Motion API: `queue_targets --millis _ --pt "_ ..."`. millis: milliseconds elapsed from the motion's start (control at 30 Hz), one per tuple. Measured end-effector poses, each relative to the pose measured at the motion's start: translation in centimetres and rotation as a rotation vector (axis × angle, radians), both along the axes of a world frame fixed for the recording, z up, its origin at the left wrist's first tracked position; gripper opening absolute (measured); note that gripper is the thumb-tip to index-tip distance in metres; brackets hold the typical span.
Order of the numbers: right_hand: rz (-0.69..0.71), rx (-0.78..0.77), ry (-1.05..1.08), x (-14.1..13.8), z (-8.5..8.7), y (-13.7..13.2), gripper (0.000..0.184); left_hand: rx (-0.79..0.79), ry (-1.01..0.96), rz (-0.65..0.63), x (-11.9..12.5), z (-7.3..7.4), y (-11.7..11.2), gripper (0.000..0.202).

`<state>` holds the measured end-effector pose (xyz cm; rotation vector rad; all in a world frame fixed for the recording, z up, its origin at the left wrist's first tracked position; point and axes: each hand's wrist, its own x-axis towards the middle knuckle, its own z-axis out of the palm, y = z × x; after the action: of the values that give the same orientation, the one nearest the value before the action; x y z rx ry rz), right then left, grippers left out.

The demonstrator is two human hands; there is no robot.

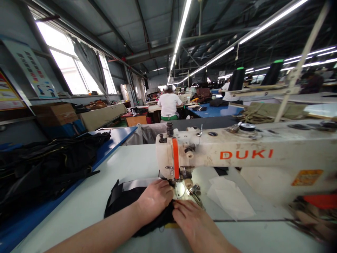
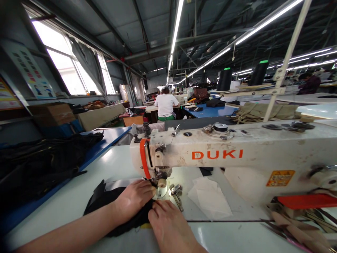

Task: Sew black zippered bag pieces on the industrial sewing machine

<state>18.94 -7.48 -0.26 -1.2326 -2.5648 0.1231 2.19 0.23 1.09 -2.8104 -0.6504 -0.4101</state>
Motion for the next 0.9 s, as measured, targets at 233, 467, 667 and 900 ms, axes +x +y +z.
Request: queue_targets --millis 233,467,667,900 --pt "0.032 0.039 0.022 0.2 -0.4 -0.4 0.027 -0.053 0.095 0.051 -0.2 0.1 -0.5 0.015" --pt "0.054 0.257 0.083 0.3 -2.2 -0.4 0.023 -0.028 0.05 0.045 -0.7 -0.5 -1.3 0.015" --pt "0.077 0.399 0.131 0.2 -3.8 0.3 0.018 0.0 0.039 0.054 -0.5 -0.6 -2.0 0.017" --pt "0.02 0.036 0.193 1.0 -0.8 -0.4 0.03 -0.023 0.113 0.043 -0.4 0.3 -2.3 0.014"
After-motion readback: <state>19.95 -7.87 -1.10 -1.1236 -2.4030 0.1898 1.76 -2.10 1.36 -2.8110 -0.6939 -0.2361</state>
